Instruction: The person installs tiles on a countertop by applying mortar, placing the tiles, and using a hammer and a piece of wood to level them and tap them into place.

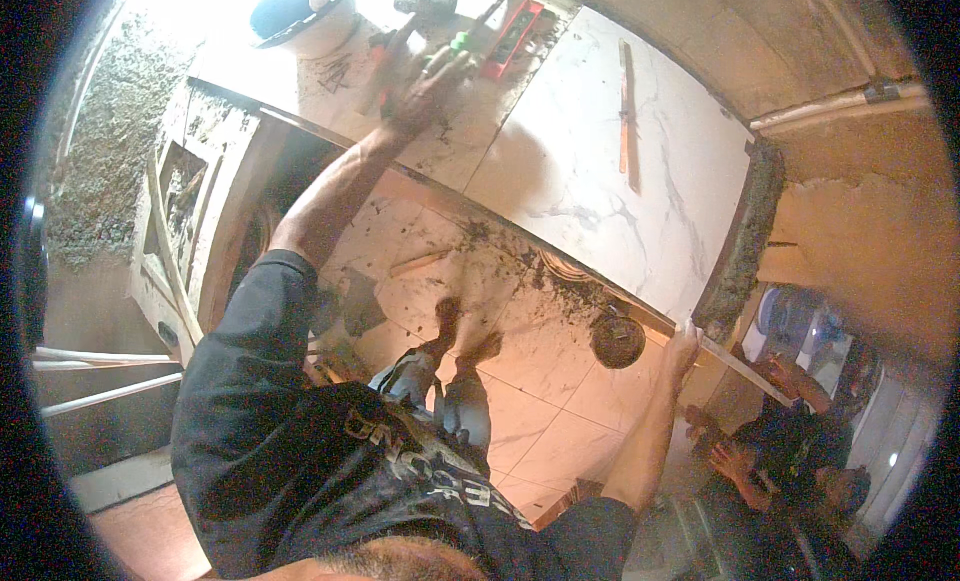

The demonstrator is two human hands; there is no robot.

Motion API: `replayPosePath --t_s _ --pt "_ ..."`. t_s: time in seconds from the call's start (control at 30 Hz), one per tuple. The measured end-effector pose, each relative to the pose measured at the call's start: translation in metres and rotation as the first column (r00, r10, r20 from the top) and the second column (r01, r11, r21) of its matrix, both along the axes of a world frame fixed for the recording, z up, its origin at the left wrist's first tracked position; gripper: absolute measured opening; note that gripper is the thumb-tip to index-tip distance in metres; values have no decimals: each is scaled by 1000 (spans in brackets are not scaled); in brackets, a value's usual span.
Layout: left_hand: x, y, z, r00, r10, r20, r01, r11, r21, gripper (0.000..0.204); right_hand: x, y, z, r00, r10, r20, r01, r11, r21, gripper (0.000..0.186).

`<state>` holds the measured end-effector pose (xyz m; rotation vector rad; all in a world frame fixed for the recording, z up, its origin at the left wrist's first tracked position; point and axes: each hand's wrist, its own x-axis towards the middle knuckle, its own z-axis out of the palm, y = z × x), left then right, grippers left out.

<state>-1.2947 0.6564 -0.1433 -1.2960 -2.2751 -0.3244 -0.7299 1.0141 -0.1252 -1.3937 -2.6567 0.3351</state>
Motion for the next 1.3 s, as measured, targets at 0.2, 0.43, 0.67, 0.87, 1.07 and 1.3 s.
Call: replayPosePath --t_s 0.2,0.43,0.67,0.87,1.07,1.3 --pt "-30 4 58 843 165 512 -290 941 174 60 -3 -4 1 1000 -1 16 0 999 47 29" --pt "14 43 44 951 -179 251 182 983 10 40 8 5 -8 999 26 -22 -24 997 79 23" --pt "-37 75 -13 996 -84 -3 84 996 -6 19 -11 -17 21 999 25 26 -27 998 64 25" --pt "-24 50 7 932 53 357 -60 998 8 20 -7 -16 12 999 32 -44 -29 997 70 24" --pt "73 38 50 916 -172 362 76 961 264 35 -3 -26 25 990 -77 -120 72 996 -45 27" --pt "162 -53 4 814 -274 512 213 961 176 37 -2 -22 14 990 63 -126 -47 991 127 29"
